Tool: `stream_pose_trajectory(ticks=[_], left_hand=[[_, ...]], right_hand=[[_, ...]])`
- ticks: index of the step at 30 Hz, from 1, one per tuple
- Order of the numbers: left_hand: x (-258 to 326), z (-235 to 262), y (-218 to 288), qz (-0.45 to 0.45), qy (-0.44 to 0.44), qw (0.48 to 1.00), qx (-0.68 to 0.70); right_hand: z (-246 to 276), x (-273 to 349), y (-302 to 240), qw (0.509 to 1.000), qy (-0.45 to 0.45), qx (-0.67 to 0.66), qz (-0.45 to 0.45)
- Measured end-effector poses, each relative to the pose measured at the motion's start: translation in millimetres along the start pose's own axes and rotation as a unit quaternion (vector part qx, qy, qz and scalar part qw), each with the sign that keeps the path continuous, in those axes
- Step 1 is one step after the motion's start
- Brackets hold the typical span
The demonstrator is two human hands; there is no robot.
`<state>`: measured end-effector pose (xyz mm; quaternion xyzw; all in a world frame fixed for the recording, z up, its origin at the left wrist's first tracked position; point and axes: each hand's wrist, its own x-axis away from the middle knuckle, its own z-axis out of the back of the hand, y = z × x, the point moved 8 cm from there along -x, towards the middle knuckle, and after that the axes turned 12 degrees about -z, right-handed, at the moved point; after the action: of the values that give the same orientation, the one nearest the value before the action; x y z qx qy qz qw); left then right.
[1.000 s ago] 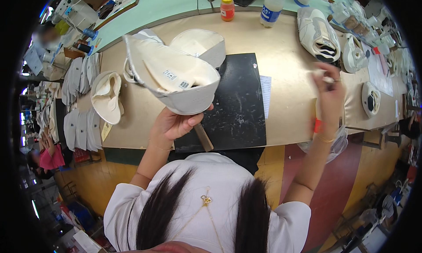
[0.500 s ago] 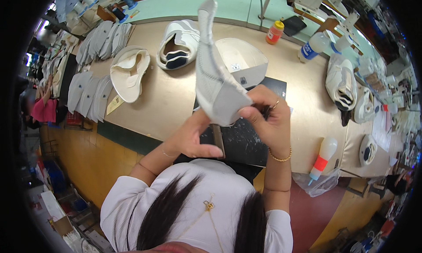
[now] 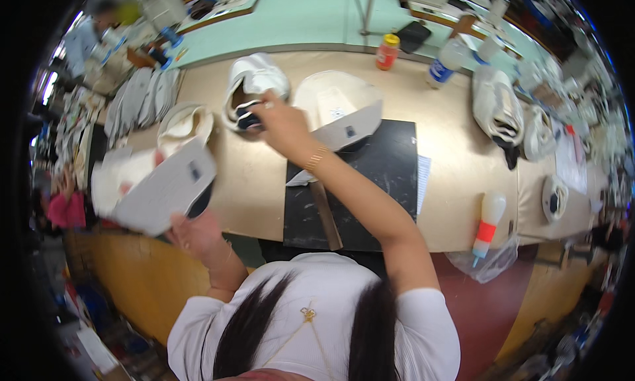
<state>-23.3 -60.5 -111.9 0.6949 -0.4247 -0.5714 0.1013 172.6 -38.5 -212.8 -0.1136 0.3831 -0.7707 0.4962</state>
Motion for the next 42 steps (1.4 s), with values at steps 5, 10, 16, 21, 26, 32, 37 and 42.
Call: stream_pose_trajectory(ticks=[5, 10, 16, 21, 26, 32, 37, 42], left_hand=[[-0.7, 18.4, 9.3, -0.063, 0.060, 0.993, -0.082], [-8.7, 9.2, 12.3, -0.032, -0.004, 0.990, -0.136], [-7.6, -16.4, 2.6, -0.029, -0.042, 0.990, -0.135], [-5.9, -10.0, -6.0, -0.048, -0.113, 0.984, -0.127], [20.3, -33.9, -36.9, 0.046, -0.143, 0.988, -0.046], [36.1, -88.7, -28.3, 0.088, -0.199, 0.974, 0.068], [40.8, -88.3, -28.3, 0.116, -0.192, 0.972, 0.067], [44.2, -93.4, -33.0, 0.164, -0.185, 0.964, 0.101]], right_hand=[[-102.6, -43.1, 7.5, 0.986, -0.079, 0.146, 0.027], [-84.7, -53.9, 5.6, 0.992, -0.052, 0.107, 0.029], [72.6, -16.5, 7.3, 0.941, -0.079, -0.318, -0.085], [241.7, 103.2, 35.0, 0.934, 0.131, -0.333, -0.019], [363.0, 254.7, 64.8, 0.879, 0.401, -0.087, -0.243], [429.1, 330.8, 198.4, 0.698, 0.426, 0.256, -0.515], [412.7, 329.2, 316.1, 0.682, 0.356, 0.231, -0.595], [377.4, 315.5, 320.4, 0.657, 0.410, 0.354, -0.524]])
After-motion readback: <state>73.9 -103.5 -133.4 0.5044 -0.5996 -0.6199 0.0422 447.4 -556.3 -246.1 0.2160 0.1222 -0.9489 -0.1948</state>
